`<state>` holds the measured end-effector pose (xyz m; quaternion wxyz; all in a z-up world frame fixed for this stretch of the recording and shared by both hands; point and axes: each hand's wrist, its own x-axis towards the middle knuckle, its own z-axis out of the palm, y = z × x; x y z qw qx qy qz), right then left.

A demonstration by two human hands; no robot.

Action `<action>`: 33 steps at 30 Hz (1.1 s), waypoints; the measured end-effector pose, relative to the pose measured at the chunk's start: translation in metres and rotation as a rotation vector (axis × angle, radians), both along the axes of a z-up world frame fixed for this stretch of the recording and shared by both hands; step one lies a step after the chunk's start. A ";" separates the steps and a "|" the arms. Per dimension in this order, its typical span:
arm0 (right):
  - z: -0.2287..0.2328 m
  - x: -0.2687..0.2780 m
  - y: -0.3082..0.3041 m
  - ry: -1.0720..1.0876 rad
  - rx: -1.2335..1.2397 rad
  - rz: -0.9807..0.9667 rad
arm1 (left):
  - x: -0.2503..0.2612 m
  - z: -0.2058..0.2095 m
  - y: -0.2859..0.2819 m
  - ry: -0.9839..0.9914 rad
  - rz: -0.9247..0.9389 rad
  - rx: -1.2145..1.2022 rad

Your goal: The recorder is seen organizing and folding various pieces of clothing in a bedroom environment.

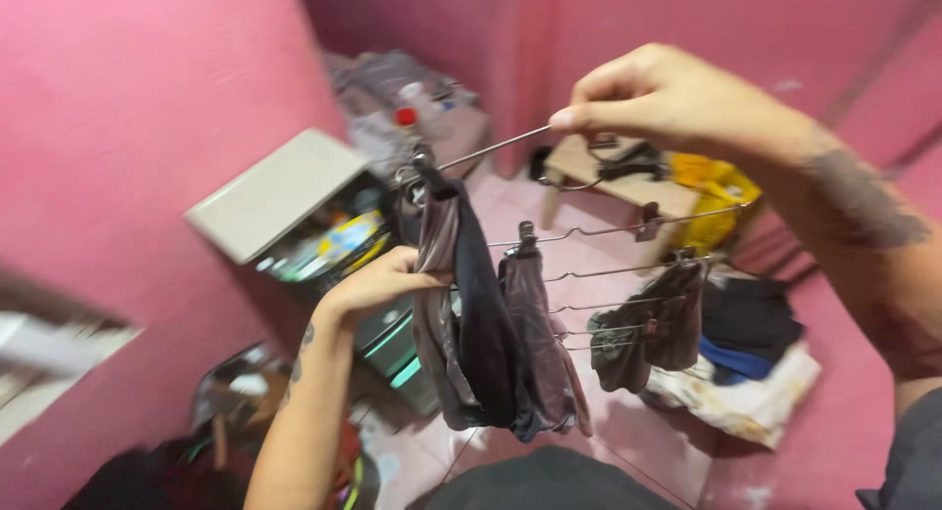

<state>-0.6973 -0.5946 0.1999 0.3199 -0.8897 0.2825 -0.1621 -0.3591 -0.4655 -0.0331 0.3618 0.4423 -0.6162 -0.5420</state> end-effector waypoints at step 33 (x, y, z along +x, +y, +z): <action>-0.135 -0.014 -0.395 -0.152 0.223 -0.513 | 0.005 -0.096 -0.527 0.006 -0.160 0.114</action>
